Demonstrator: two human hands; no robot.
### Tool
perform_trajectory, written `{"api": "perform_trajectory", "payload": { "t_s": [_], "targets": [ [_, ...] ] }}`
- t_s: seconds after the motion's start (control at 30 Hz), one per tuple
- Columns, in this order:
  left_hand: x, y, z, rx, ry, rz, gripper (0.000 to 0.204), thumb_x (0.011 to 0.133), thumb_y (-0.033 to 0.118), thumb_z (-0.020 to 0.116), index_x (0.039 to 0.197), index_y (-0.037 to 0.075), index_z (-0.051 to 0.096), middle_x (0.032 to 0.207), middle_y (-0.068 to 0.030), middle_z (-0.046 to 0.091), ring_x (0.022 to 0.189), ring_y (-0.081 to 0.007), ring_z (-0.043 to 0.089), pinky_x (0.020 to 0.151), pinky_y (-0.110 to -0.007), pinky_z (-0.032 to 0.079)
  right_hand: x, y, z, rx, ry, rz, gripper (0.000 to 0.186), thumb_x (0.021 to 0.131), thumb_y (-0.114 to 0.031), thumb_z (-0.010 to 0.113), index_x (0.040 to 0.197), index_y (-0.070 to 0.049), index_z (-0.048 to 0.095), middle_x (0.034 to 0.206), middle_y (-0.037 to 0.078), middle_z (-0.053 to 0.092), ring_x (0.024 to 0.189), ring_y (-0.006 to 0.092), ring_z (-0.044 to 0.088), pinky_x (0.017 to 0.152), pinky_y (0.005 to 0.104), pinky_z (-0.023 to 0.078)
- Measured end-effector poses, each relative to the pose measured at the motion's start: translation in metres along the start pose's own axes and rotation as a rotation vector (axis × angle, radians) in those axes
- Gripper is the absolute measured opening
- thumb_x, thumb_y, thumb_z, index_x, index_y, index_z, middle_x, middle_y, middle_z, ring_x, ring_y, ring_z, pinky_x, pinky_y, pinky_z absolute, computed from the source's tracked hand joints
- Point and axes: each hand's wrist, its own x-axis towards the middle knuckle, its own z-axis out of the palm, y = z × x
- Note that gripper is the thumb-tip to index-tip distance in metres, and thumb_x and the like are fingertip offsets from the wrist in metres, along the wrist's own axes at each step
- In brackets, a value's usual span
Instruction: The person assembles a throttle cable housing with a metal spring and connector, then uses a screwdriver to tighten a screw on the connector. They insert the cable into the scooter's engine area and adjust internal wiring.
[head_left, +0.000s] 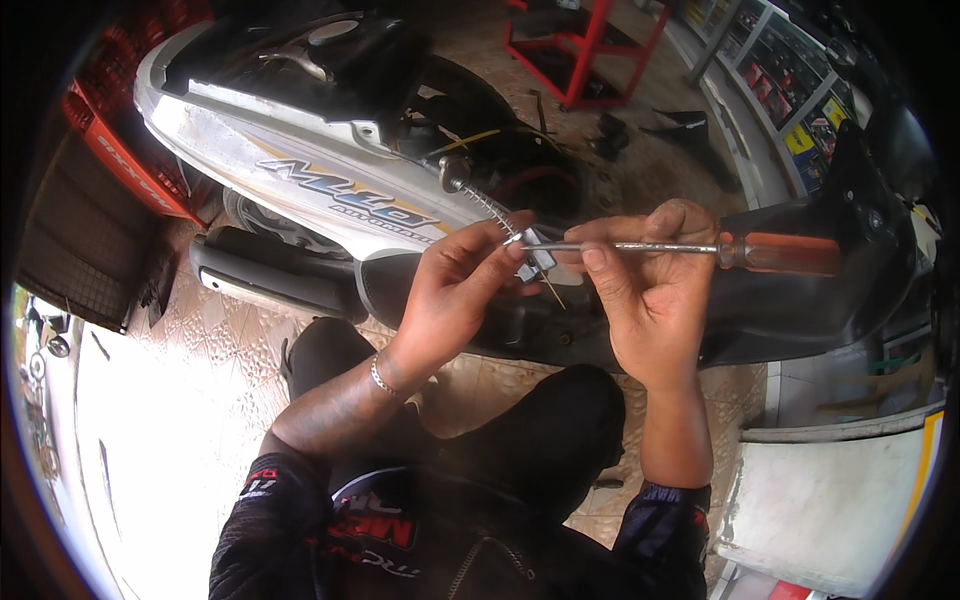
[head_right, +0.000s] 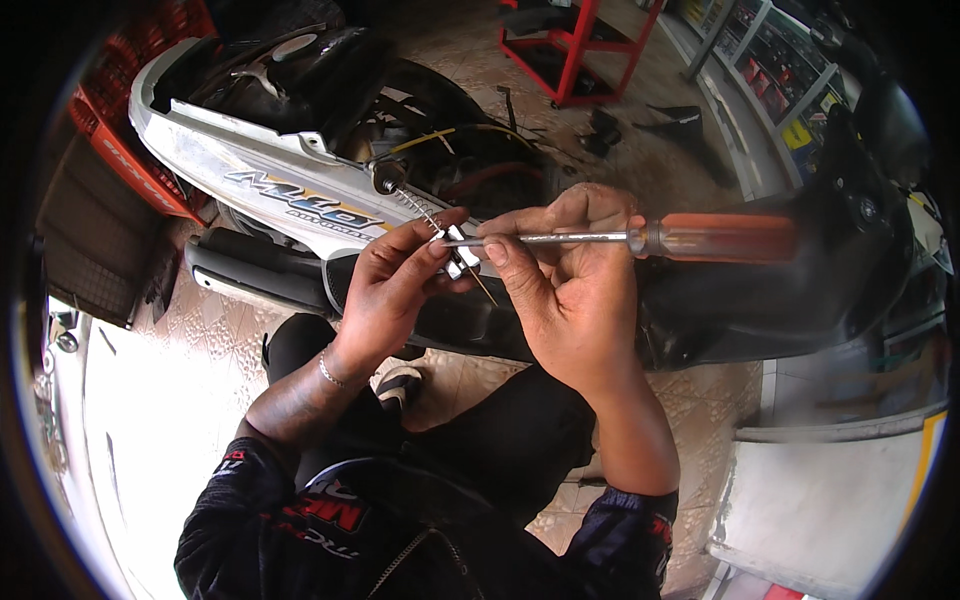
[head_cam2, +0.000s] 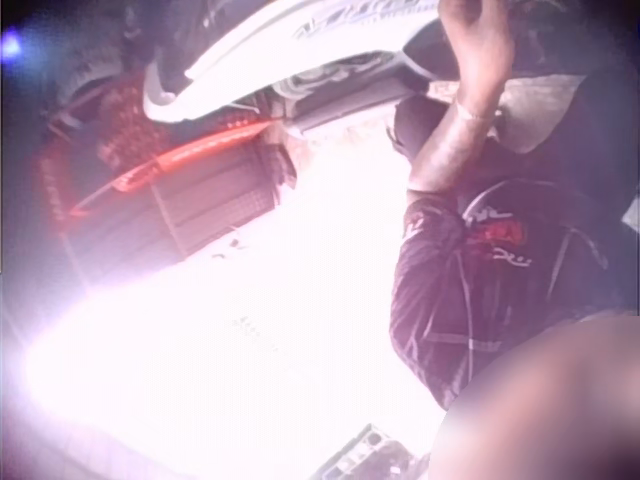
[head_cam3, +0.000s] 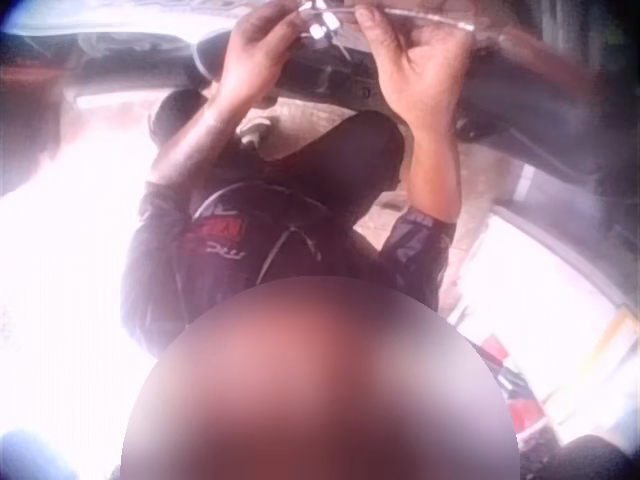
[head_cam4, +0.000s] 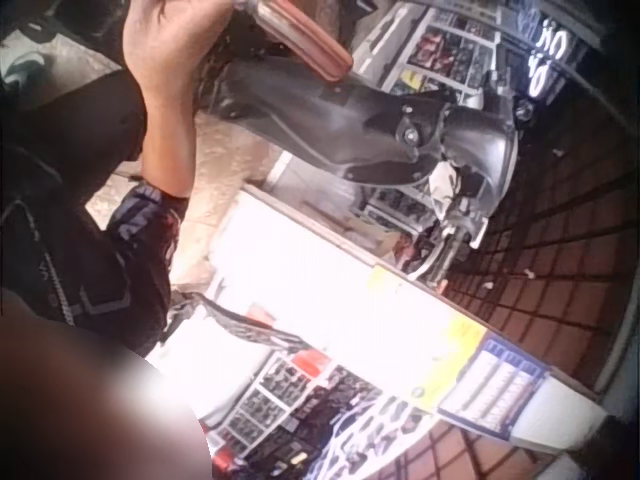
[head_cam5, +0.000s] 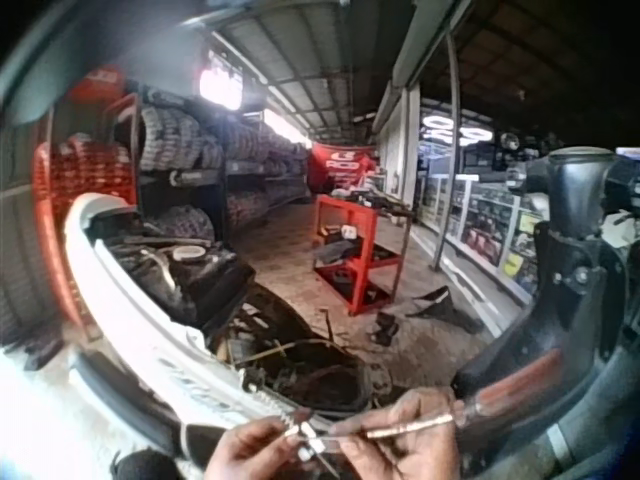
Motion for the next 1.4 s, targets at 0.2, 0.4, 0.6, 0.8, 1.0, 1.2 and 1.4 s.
{"api": "perform_trajectory", "payload": {
  "t_s": [0.2,0.4,0.6,0.8,1.0,1.2,1.4],
  "targets": [
    [-0.001,0.003,-0.004,-0.03,-0.021,-0.013,0.037,0.101,0.005,0.053,0.137,-0.006,0.053,0.132,-0.0131,0.061,0.106,-0.0161,0.066,0.088,-0.032,0.061,-0.005,-0.002,0.007,-0.005,0.032,0.052,0.036,0.099,0.004,0.058,0.131,0.004,0.041,0.103,0.015,0.065,0.094,0.0181,0.067,0.081,0.0276,0.056],
    [0.0,0.001,-0.012,0.013,-0.063,-0.011,0.038,0.101,0.002,0.053,0.139,-0.004,0.053,0.138,-0.0143,0.059,0.108,-0.0177,0.067,0.089,-0.033,0.061,-0.008,0.002,0.011,-0.233,-0.061,-0.075,0.027,0.1,0.001,0.057,0.123,0.002,0.043,0.109,0.016,0.063,0.098,0.0212,0.068,0.085,0.0313,0.057],
    [0.001,0.0,-0.014,0.017,-0.043,0.0,0.034,0.101,0.002,0.053,0.134,-0.004,0.056,0.137,-0.0143,0.06,0.108,-0.0168,0.067,0.088,-0.031,0.061,-0.003,0.002,0.009,-0.366,-0.177,-0.18,0.021,0.099,0.004,0.056,0.117,0.002,0.046,0.106,0.019,0.065,0.099,0.0252,0.069,0.087,0.0326,0.056],
    [0.004,0.0,-0.016,0.022,-0.025,0.037,0.028,0.101,0.001,0.054,0.127,-0.005,0.059,0.137,-0.0131,0.06,0.109,-0.0153,0.066,0.088,-0.03,0.061,0.001,0.001,0.015,-0.468,-0.209,-0.232,0.019,0.098,0.004,0.058,0.114,-0.001,0.048,0.108,0.018,0.064,0.1,0.0256,0.067,0.087,0.0345,0.055],
    [0.005,-0.003,-0.018,0.025,-0.028,0.032,0.028,0.101,0.002,0.057,0.127,-0.005,0.059,0.13,-0.0111,0.064,0.106,-0.0136,0.067,0.087,-0.029,0.06,0.002,0.003,0.016,-0.466,-0.215,-0.228,0.018,0.099,0.003,0.057,0.113,-0.001,0.046,0.107,0.019,0.063,0.099,0.0255,0.067,0.084,0.0342,0.056],
    [0.006,-0.006,-0.02,0.046,-0.038,0.045,0.029,0.101,0.004,0.059,0.128,-0.005,0.059,0.12,-0.0095,0.068,0.103,-0.0123,0.067,0.086,-0.028,0.059,0.005,0.008,0.015,-0.455,-0.177,-0.264,0.02,0.093,0.0,0.067,0.108,-0.003,0.054,0.101,0.014,0.065,0.094,0.0287,0.07,0.077,0.0368,0.059],
    [0.007,-0.009,-0.02,0.056,-0.043,0.06,0.03,0.101,0.005,0.059,0.129,-0.005,0.058,0.118,-0.0093,0.069,0.101,-0.012,0.067,0.086,-0.028,0.059,0.002,0.006,0.009,-0.495,-0.257,-0.225,0.016,0.098,0.004,0.059,0.109,-0.002,0.049,0.105,0.019,0.065,0.1,0.0275,0.069,0.085,0.0351,0.056]
  ]
}}
